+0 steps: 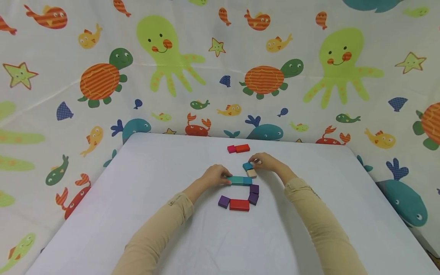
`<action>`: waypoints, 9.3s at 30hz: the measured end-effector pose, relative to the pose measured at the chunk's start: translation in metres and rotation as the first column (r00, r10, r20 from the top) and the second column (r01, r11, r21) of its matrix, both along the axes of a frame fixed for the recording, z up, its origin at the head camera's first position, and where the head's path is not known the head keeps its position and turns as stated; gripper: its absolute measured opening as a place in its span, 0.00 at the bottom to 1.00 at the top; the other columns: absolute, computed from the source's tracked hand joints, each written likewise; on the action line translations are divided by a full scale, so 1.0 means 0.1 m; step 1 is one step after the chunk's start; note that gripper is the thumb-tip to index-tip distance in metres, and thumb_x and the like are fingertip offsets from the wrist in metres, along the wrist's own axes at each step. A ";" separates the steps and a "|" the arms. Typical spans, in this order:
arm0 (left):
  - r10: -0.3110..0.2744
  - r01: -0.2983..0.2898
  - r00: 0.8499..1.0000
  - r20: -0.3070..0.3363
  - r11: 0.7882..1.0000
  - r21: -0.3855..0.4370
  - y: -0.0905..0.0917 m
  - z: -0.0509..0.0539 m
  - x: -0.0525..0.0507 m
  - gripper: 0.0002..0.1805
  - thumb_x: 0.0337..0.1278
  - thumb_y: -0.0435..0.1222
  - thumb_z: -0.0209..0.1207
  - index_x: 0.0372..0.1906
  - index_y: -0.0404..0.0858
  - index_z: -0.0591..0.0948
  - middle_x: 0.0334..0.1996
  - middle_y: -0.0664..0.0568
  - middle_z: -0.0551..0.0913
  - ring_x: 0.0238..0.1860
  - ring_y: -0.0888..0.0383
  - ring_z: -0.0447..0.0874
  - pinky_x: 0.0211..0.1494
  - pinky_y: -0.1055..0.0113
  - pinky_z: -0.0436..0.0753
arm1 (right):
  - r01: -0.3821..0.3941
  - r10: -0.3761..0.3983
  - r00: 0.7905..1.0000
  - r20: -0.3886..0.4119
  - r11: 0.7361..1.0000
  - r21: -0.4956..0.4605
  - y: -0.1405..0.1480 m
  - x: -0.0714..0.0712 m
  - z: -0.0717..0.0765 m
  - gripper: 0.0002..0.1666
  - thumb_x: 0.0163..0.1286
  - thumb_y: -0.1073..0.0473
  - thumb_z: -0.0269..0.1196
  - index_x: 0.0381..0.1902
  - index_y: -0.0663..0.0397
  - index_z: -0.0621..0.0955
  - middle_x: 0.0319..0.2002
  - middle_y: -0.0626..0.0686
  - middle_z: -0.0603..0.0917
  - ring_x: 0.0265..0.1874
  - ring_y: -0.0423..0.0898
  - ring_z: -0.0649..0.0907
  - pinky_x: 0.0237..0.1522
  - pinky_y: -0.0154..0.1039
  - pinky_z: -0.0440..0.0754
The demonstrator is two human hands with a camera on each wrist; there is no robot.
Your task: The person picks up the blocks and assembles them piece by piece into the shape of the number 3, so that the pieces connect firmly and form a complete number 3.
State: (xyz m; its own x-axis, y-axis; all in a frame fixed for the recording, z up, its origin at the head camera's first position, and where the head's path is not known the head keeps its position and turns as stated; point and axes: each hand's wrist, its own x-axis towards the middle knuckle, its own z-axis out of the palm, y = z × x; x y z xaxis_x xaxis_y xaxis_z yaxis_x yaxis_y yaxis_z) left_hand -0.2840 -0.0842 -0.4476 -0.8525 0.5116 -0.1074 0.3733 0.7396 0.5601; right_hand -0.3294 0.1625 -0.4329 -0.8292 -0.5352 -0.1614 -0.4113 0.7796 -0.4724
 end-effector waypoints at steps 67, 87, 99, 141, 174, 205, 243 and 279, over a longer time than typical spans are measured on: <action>-0.008 0.006 0.999 0.036 0.999 0.048 -0.05 0.01 0.05 0.18 0.50 0.39 0.67 0.48 0.39 0.84 0.43 0.50 0.86 0.42 0.57 0.77 0.51 0.63 0.78 | 0.044 -0.045 0.999 0.009 0.995 0.085 -0.02 0.15 0.00 0.23 0.66 0.69 0.58 0.60 0.63 0.74 0.58 0.62 0.77 0.60 0.57 0.75 0.63 0.50 0.70; 0.018 -0.017 0.999 0.042 1.000 -0.017 -0.05 -0.05 0.10 0.20 0.52 0.41 0.66 0.51 0.41 0.82 0.45 0.51 0.85 0.41 0.59 0.75 0.51 0.62 0.77 | 0.027 -0.007 0.988 0.155 0.992 -0.123 0.06 0.11 -0.02 0.24 0.68 0.71 0.54 0.62 0.68 0.70 0.61 0.67 0.72 0.62 0.62 0.71 0.63 0.52 0.69; 0.044 -0.047 0.996 0.079 0.998 0.036 -0.12 0.03 0.09 0.23 0.51 0.44 0.67 0.52 0.40 0.82 0.47 0.50 0.84 0.44 0.57 0.76 0.49 0.64 0.78 | 0.059 -0.051 0.996 0.068 0.992 -0.109 0.01 0.06 -0.02 0.20 0.69 0.67 0.54 0.59 0.66 0.73 0.55 0.66 0.77 0.57 0.60 0.76 0.60 0.51 0.73; 0.286 -0.251 0.940 -0.186 0.949 0.188 0.16 0.15 -0.85 0.14 0.63 0.34 0.57 0.51 0.37 0.81 0.48 0.44 0.83 0.50 0.49 0.79 0.56 0.60 0.78 | 0.229 -0.231 0.967 -0.112 0.973 -0.026 -0.10 -0.34 0.11 0.37 0.64 0.55 0.63 0.68 0.58 0.65 0.66 0.65 0.66 0.67 0.62 0.64 0.67 0.58 0.61; 0.164 -0.170 0.980 -0.112 0.985 -0.041 0.35 0.02 -0.91 0.27 0.66 0.35 0.53 0.68 0.40 0.66 0.66 0.44 0.69 0.68 0.48 0.65 0.70 0.57 0.65 | 0.186 -0.185 0.982 -0.020 0.981 0.058 -0.21 -0.46 -0.08 0.36 0.71 0.62 0.52 0.73 0.61 0.52 0.73 0.64 0.50 0.73 0.61 0.51 0.72 0.54 0.50; 0.150 -0.201 0.959 -0.242 0.959 -0.201 0.45 0.06 -0.81 0.21 0.60 0.34 0.59 0.58 0.36 0.77 0.54 0.45 0.81 0.55 0.51 0.77 0.63 0.62 0.73 | 0.263 -0.248 0.961 -0.126 0.957 0.126 -0.32 -0.68 -0.30 0.19 0.65 0.67 0.60 0.54 0.65 0.75 0.51 0.63 0.80 0.50 0.56 0.77 0.60 0.48 0.73; 0.102 -0.110 0.984 -0.149 0.993 -0.046 -0.02 -0.03 -0.82 0.21 0.52 0.35 0.65 0.52 0.34 0.77 0.47 0.43 0.79 0.49 0.51 0.75 0.52 0.62 0.79 | 0.281 -0.261 0.932 -0.253 0.959 0.045 -0.45 -0.20 0.06 0.19 0.63 0.68 0.61 0.52 0.69 0.75 0.46 0.63 0.79 0.45 0.55 0.79 0.57 0.46 0.76; 0.096 -0.111 0.979 -0.179 0.991 -0.074 -0.49 -0.04 -0.37 0.19 0.55 0.39 0.64 0.52 0.38 0.80 0.47 0.43 0.75 0.48 0.50 0.76 0.52 0.59 0.81 | 0.301 -0.319 0.897 -0.307 0.948 -0.104 -0.42 0.18 0.08 0.19 0.62 0.66 0.63 0.52 0.68 0.77 0.45 0.62 0.81 0.44 0.53 0.80 0.53 0.45 0.78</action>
State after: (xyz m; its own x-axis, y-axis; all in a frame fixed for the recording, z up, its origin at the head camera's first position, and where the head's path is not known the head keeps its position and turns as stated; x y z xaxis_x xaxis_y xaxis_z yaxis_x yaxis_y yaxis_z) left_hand -0.3215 -0.1330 -0.4514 -0.9098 0.4149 0.0097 0.3788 0.8207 0.4277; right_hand -0.3110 0.1208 -0.4245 -0.9571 -0.2431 0.1576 -0.2870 0.8696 -0.4019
